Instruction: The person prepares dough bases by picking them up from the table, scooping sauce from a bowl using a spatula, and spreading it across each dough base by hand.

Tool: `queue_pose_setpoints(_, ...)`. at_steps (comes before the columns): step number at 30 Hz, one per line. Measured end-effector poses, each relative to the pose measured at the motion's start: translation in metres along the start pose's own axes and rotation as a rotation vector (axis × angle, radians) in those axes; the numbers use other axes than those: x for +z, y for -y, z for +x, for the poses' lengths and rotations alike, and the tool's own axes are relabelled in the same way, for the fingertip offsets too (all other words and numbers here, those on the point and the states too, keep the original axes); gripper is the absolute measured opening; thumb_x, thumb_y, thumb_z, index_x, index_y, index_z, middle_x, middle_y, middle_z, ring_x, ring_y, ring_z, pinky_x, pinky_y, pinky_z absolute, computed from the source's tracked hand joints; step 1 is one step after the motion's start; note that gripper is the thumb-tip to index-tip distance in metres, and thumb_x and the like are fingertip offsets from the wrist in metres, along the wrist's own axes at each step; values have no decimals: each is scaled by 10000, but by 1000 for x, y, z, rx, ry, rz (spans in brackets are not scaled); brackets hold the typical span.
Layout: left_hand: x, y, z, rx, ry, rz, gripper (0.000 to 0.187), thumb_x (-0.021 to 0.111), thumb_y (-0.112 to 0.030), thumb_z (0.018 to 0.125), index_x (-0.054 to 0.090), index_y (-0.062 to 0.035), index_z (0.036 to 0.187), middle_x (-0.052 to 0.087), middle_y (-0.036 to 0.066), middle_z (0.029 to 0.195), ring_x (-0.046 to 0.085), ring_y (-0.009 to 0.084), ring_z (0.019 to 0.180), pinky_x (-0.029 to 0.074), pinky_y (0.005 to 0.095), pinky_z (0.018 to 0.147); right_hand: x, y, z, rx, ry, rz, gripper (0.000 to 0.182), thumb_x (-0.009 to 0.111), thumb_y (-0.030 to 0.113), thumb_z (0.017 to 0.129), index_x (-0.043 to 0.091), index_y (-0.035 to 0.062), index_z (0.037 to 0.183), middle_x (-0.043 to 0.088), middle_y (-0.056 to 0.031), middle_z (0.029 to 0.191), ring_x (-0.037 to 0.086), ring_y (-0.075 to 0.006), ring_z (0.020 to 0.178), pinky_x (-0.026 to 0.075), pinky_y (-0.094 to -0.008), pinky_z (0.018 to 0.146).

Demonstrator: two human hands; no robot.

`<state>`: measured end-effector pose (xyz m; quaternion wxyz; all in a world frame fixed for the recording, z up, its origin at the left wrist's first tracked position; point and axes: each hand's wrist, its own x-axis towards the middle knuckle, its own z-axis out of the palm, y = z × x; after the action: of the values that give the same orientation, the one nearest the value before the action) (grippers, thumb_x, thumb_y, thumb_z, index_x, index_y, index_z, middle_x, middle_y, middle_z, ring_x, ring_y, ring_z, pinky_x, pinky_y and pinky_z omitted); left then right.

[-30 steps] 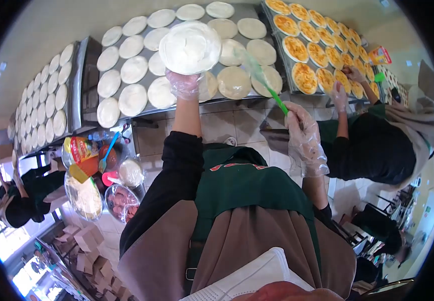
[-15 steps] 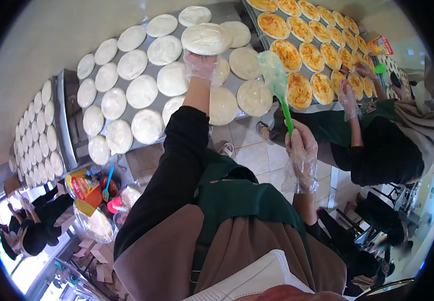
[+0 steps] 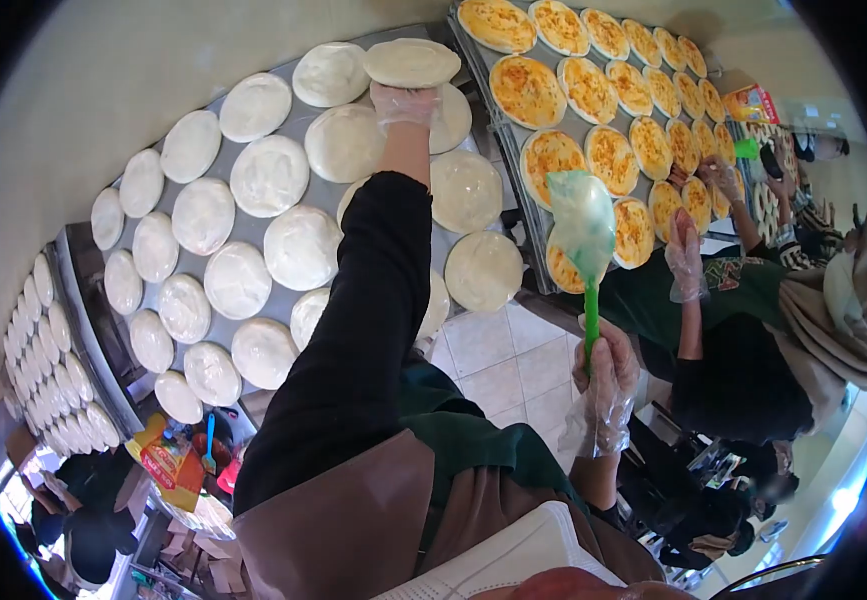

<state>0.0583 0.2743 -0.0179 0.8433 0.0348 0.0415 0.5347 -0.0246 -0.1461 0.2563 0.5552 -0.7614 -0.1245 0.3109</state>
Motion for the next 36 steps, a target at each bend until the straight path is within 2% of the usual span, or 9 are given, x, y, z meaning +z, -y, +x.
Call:
queue_pose_setpoints(1,-3,5,9,-6,-7,-3,632,791,-145,661,515,0,1210,632,136,1162,649,272,1017,549,409,869,0,1,3,2,8,5,287,502,170,987,546,11,1223,510,-13,701,406,-47,559,313,-189,486)
queue_pose_setpoints(3,-8,15,23,-5,9,71,535,687,-199,791,488,-32,1258,588,123,1246,601,289,1108,520,472,910,4,6,7,13,-11,2,288,503,174,988,546,8,1219,511,-15,700,409,-49,557,314,-191,484)
queue_pose_setpoints(4,-6,17,27,-8,4,67,535,687,-199,791,488,-32,1258,588,123,1246,601,289,1108,520,472,910,5,7,8,18,-24,4,290,503,179,988,546,5,1216,512,-18,700,411,-52,556,316,-192,483)
queue_pose_setpoints(6,13,15,32,-145,-219,-204,450,526,-302,918,469,-69,1299,517,110,1340,489,283,1249,404,513,1040,5,7,13,13,-8,-2,291,503,181,988,545,2,1214,514,-19,700,413,-54,555,317,-193,482)
queue_pose_setpoints(14,28,12,19,-148,-239,-184,464,491,-316,930,441,-75,1324,480,111,1368,447,278,1275,359,503,1060,10,7,21,36,-29,-14,300,508,192,988,544,-4,1213,521,-26,694,414,-58,528,312,-193,464)
queue_pose_setpoints(16,31,9,16,-146,-243,-174,469,481,-321,934,433,-77,1331,469,112,1376,435,276,1283,346,500,1066,13,7,23,14,-63,-17,320,529,266,980,580,11,1167,489,1,658,378,-42,481,278,-176,428)
queue_pose_setpoints(19,36,5,13,-142,-243,-159,475,466,-327,939,421,-79,1342,453,113,1388,417,274,1295,327,495,1074,17,8,22,22,-74,-14,325,530,268,981,577,7,1169,485,3,652,377,-43,480,279,-177,428)
queue_pose_setpoints(25,57,1,8,-136,-224,-148,488,436,-339,950,397,-84,1363,421,114,1413,380,270,1318,288,486,1091,13,11,18,18,5,15,310,524,207,988,554,1,1217,534,-24,703,425,-55,534,310,-188,462)
queue_pose_setpoints(36,86,14,-4,-156,-188,-124,511,381,-362,969,352,-93,1402,361,116,1457,314,262,1360,217,469,1123,12,10,8,38,-23,-32,276,505,181,991,554,18,1208,538,-19,721,438,-53,561,335,-192,492)
